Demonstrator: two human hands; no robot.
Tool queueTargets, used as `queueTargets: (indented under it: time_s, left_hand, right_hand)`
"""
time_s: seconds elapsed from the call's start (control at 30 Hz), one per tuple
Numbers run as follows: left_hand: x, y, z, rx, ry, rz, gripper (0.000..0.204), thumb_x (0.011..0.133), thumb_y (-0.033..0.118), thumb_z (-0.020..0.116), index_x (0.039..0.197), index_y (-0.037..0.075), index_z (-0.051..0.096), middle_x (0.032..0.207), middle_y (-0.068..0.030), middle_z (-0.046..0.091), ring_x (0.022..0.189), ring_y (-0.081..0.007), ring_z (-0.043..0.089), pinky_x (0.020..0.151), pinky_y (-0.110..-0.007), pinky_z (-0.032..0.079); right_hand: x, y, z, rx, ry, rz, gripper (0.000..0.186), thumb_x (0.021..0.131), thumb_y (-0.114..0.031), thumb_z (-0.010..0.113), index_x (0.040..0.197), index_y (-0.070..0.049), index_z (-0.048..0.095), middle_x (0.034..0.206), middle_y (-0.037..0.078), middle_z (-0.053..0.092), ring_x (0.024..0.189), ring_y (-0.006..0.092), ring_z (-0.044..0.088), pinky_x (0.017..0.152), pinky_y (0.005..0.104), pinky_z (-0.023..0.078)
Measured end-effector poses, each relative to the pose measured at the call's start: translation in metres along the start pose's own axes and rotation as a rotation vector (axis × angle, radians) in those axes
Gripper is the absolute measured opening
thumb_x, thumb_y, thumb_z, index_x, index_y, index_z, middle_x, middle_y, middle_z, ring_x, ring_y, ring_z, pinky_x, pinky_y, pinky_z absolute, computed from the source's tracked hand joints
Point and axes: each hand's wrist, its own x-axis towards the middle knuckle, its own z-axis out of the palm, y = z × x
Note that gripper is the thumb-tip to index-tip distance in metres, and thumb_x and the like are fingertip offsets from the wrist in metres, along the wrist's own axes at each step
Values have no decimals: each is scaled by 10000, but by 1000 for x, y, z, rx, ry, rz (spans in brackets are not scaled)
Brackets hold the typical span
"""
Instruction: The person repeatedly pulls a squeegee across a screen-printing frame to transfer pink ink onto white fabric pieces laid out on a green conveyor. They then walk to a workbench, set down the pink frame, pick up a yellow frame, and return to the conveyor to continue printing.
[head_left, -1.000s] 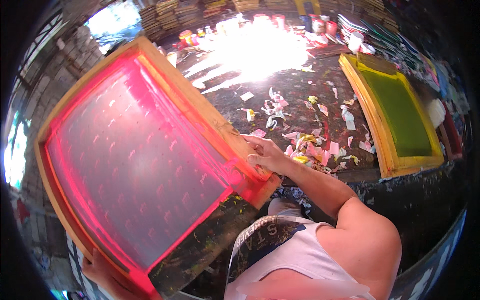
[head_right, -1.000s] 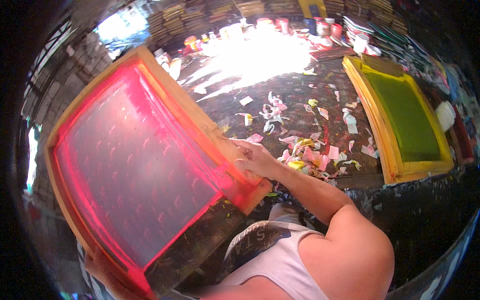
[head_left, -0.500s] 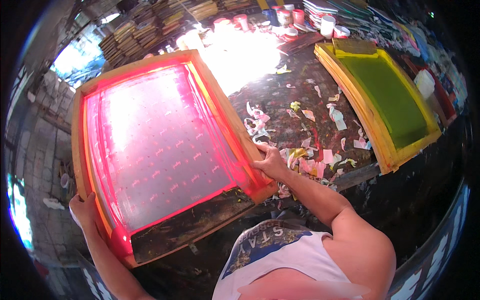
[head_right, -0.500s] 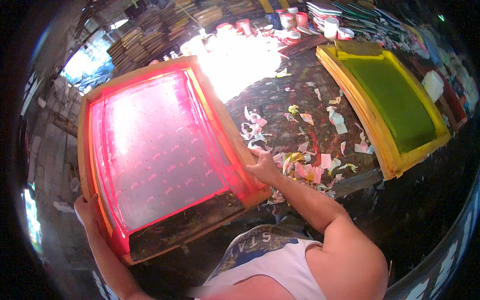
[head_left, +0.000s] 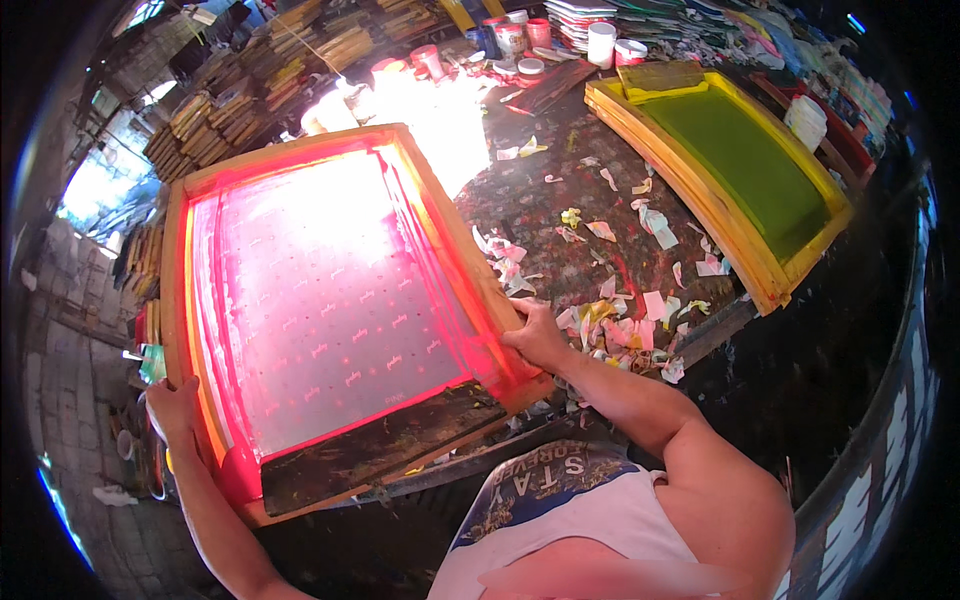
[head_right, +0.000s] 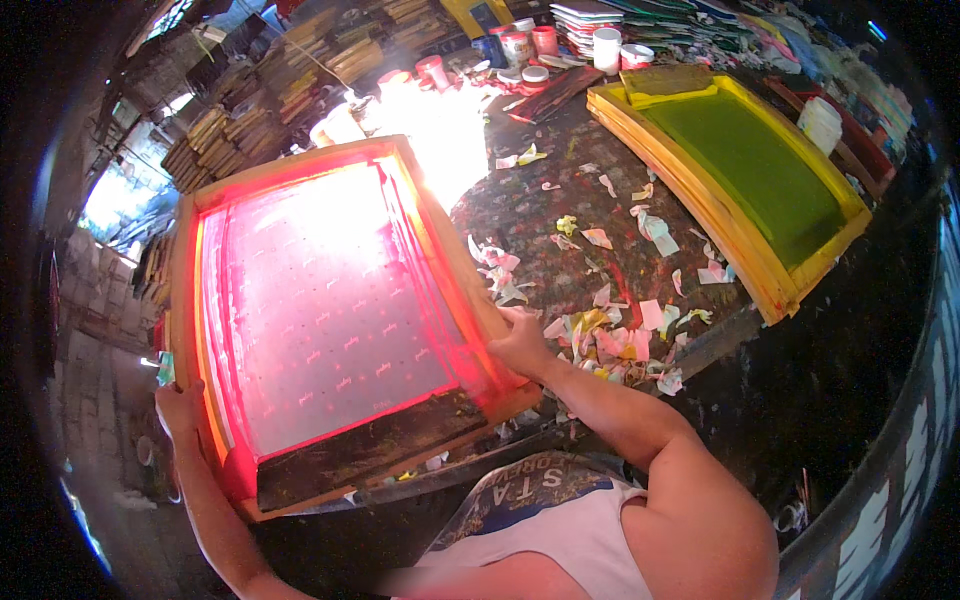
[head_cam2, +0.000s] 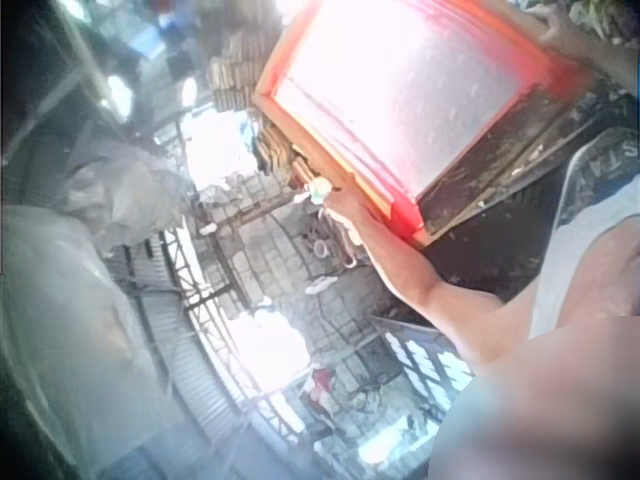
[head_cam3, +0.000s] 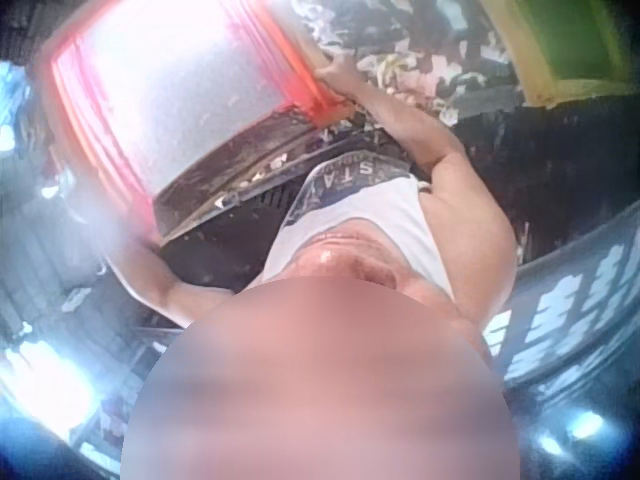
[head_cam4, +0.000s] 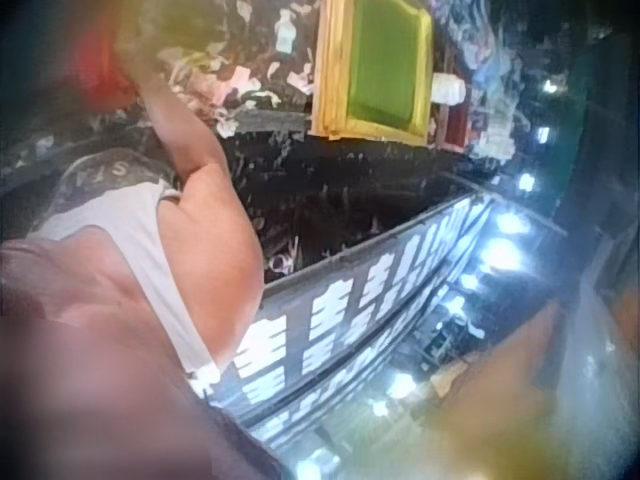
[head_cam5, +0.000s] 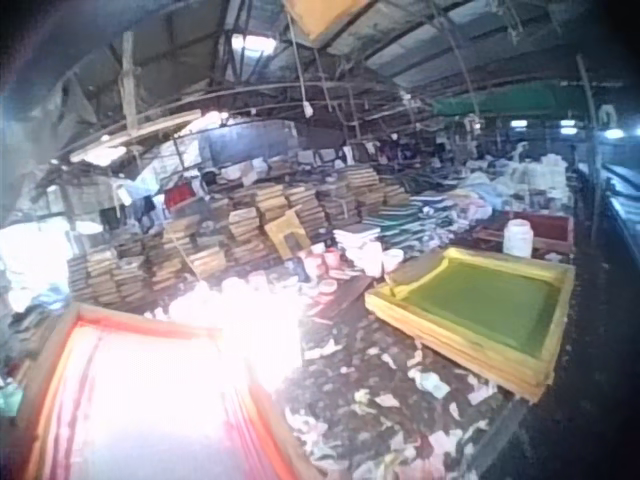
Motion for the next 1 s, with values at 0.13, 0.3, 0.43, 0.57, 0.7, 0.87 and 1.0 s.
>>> queueTargets:
  time_s: [0.13, 0.3, 0.43, 0.57, 0.7, 0.87, 1.0]
  left_hand:
    - [0, -4, 48, -72, -58, 43, 408, 782, 244, 932, 1057, -44, 845, 895, -190, 829, 797, -320, 802, 756, -462, 598]
    - [-31, 10, 138, -202, -197, -69, 420, 772, 324, 957, 998, -13, 848, 864, -194, 819, 772, -330, 791, 735, -508, 591]
    - [-50, 46, 201, -182, -181, -7, 474, 734, 390, 993, 892, -20, 814, 856, -259, 786, 796, -436, 778, 720, -556, 577]
    - [-75, 59, 244, -201, -232, -48, 515, 726, 427, 1004, 871, -23, 801, 891, -287, 786, 874, -457, 798, 753, -566, 594]
    - [-97, 62, 274, -172, -245, -100, 655, 719, 521, 1000, 1083, -4, 859, 1075, -264, 825, 1016, -429, 806, 888, -532, 631]
    - [-127, 66, 277, -196, -334, -245, 676, 745, 544, 987, 1215, 75, 861, 1209, -205, 821, 1124, -405, 793, 958, -532, 625]
    - [-132, 65, 268, -267, -250, -266, 620, 761, 475, 987, 1184, 43, 853, 1229, -207, 816, 1176, -382, 783, 1011, -480, 626]
  right_hand:
    - [-8, 25, -12, -1, 60, 5, 646, 764, -144, 869, 1366, 55, 745, 1217, 199, 756, 1125, 288, 729, 997, 391, 575]
    - [-21, 39, -66, -94, 143, 19, 599, 764, -149, 833, 1318, 57, 744, 1160, 221, 744, 1110, 352, 729, 987, 429, 567]
    - [-12, 38, -111, -133, 161, 34, 582, 769, -71, 813, 1331, 65, 745, 1204, 159, 753, 1107, 240, 728, 986, 362, 569]
    - [-12, 31, -140, -190, 149, 44, 583, 764, -56, 774, 1333, 70, 745, 1192, 151, 764, 1109, 239, 731, 987, 358, 564]
    - [-7, 26, -156, -216, 129, 98, 609, 768, -111, 793, 1348, 67, 744, 1260, 188, 738, 1173, 298, 727, 1020, 396, 557]
    - [1, 25, -152, -122, 66, 76, 588, 830, -3, 771, 1414, 45, 726, 1226, 135, 794, 1112, 236, 741, 1017, 374, 573]
    - [-3, 31, -151, -179, 54, 101, 778, 812, 31, 703, 1577, 85, 572, 1440, 182, 709, 1252, 266, 706, 1107, 383, 540]
